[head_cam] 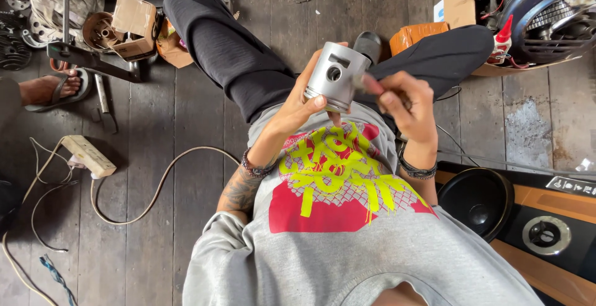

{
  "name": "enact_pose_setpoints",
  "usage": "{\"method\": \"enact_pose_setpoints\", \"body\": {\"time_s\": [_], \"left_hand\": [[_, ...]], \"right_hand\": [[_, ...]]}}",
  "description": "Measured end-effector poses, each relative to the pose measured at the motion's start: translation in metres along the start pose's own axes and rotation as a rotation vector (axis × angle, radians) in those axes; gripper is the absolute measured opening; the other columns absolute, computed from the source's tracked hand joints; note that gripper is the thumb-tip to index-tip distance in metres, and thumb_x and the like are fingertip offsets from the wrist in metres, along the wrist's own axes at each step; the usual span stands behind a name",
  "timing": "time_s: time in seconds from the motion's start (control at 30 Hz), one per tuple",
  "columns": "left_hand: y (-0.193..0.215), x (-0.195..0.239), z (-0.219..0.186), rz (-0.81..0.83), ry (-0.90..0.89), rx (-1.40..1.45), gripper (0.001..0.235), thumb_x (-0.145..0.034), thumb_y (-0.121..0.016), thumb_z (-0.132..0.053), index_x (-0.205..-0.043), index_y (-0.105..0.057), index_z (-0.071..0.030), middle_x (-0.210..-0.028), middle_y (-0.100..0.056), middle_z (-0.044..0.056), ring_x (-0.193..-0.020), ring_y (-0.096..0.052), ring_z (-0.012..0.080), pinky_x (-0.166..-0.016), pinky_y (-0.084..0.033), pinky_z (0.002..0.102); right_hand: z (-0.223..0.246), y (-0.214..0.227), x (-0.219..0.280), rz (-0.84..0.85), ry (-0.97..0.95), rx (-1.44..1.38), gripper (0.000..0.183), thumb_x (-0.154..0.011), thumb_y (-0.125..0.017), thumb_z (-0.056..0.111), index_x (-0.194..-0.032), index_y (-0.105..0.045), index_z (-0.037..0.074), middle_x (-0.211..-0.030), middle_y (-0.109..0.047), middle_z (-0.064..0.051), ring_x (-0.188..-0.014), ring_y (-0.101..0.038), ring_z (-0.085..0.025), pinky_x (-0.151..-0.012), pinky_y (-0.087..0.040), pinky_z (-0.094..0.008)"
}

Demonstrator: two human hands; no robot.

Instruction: Cleaning a motorcycle piston using a brush and inspecting it for wear or debris

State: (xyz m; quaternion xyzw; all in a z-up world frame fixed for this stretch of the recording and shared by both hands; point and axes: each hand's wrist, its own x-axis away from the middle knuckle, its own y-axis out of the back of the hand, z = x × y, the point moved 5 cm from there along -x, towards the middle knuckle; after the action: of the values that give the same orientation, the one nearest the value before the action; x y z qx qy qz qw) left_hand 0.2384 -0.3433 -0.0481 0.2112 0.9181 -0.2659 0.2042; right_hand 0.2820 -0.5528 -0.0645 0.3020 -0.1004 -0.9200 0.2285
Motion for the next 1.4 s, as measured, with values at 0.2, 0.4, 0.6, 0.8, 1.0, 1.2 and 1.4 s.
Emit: {"method": "enact_pose_setpoints", "body": {"time_s": [0.2,0.4,0.6,0.8,1.0,1.2,1.4], "left_hand": [[-0.002,0.001,-0.009,-0.041,0.019,-0.006,0.093,-0.091,-0.067,-0.063,-0.157,-0.033,-0.007,-0.102,-0.071,0.015,-0.079,-0.075,0.0187,-0.064,-0.065,0.029],[0.002,0.003,-0.004,-0.033,0.016,-0.036,0.09,-0.093,-0.067,-0.055,-0.159,-0.03,-0.007,-0.105,-0.071,0.021,-0.075,-0.077,0.022,-0.065,-0.067,0.032],[0.005,0.003,-0.004,-0.022,0.005,-0.048,0.092,-0.092,-0.07,-0.055,-0.158,-0.031,-0.005,-0.113,-0.067,0.019,-0.077,-0.073,0.0189,-0.059,-0.066,0.033],[0.001,-0.001,-0.005,-0.013,0.002,0.01,0.093,-0.089,-0.069,-0.058,-0.154,-0.035,0.0,-0.104,-0.068,0.019,-0.077,-0.074,0.0191,-0.057,-0.066,0.032],[0.019,0.009,0.007,-0.025,0.101,-0.084,0.095,-0.083,-0.072,-0.056,-0.153,-0.035,-0.004,-0.147,-0.055,0.019,-0.121,-0.063,0.0289,-0.084,-0.062,0.034],[0.011,-0.007,0.002,0.017,-0.019,-0.008,0.095,-0.086,-0.078,-0.049,-0.154,-0.033,-0.001,-0.101,-0.067,0.023,-0.073,-0.072,0.0188,-0.055,-0.066,0.032],[0.011,-0.002,-0.01,-0.001,0.005,-0.01,0.099,-0.083,-0.08,-0.05,-0.155,-0.032,-0.001,-0.108,-0.065,0.022,-0.076,-0.071,0.0183,-0.055,-0.067,0.031]], "right_hand": [[0.003,-0.008,-0.001,0.045,0.019,-0.037,0.027,-0.098,-0.067,0.025,-0.091,-0.071,-0.001,-0.054,-0.059,-0.005,-0.043,-0.045,-0.007,-0.041,-0.035,-0.025],[0.0,-0.002,0.003,0.064,0.021,-0.034,0.03,-0.096,-0.07,0.028,-0.09,-0.07,-0.001,-0.055,-0.059,-0.005,-0.043,-0.049,-0.008,-0.04,-0.037,-0.026],[-0.001,0.008,-0.006,-0.003,0.028,-0.061,0.03,-0.105,-0.059,0.022,-0.097,-0.066,-0.006,-0.056,-0.058,-0.006,-0.044,-0.047,-0.008,-0.042,-0.037,-0.023],[0.011,-0.008,-0.003,0.095,0.071,-0.107,0.024,-0.098,-0.066,0.019,-0.088,-0.067,-0.004,-0.055,-0.058,-0.005,-0.042,-0.045,-0.011,-0.04,-0.037,-0.025],[0.005,0.007,-0.007,0.05,0.04,-0.066,0.023,-0.102,-0.06,0.015,-0.098,-0.067,-0.006,-0.056,-0.056,-0.005,-0.046,-0.045,-0.008,-0.042,-0.037,-0.023],[0.03,-0.025,-0.009,0.194,0.07,-0.13,0.023,-0.097,-0.068,0.021,-0.086,-0.07,0.0,-0.054,-0.058,-0.005,-0.042,-0.045,-0.012,-0.04,-0.037,-0.028],[0.004,-0.002,-0.01,0.06,0.021,-0.055,0.027,-0.103,-0.06,0.022,-0.095,-0.067,-0.002,-0.055,-0.057,-0.002,-0.042,-0.044,-0.007,-0.04,-0.034,-0.022]]}}
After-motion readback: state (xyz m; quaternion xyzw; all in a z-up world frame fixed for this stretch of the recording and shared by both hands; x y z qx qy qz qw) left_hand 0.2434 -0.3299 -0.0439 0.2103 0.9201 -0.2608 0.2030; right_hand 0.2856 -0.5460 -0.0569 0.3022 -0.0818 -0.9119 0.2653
